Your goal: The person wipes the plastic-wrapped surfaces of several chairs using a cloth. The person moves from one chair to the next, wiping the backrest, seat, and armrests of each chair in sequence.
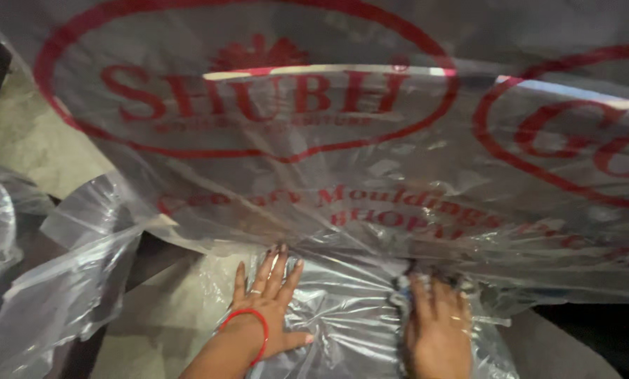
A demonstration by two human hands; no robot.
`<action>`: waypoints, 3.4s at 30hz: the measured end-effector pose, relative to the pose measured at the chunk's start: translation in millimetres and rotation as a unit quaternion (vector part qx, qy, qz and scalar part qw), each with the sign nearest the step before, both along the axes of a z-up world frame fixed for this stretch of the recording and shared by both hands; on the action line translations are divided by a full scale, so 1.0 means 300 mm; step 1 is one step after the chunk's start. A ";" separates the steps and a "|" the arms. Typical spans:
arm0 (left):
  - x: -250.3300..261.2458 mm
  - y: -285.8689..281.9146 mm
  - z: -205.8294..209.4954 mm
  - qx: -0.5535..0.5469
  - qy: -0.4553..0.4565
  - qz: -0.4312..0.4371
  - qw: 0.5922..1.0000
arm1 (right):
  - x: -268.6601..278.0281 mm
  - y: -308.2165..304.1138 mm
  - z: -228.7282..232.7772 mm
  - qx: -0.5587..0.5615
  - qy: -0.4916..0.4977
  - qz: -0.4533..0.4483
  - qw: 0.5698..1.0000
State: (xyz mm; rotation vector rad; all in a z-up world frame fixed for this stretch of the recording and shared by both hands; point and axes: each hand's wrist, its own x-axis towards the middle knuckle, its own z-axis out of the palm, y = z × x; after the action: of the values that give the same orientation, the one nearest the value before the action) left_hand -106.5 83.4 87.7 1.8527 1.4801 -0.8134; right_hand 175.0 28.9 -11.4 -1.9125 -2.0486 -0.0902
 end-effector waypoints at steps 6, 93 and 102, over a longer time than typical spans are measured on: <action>-0.006 -0.005 -0.036 0.009 -0.010 0.004 1.000 | -0.133 -0.087 -0.018 0.113 0.116 -0.030 0.986; -0.024 -0.340 0.050 0.028 0.025 -0.131 0.991 | -0.495 -0.770 -0.071 -0.055 0.145 0.065 0.986; 0.017 -0.511 0.053 0.114 0.004 -0.082 0.990 | -0.112 -0.941 -0.032 -0.181 0.002 -0.038 0.983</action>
State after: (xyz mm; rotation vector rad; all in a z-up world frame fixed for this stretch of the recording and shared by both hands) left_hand -101.6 -69.9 103.7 2.1660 1.4924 -0.7528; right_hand 141.5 -253.5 -21.0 -2.1962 -2.1036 0.2885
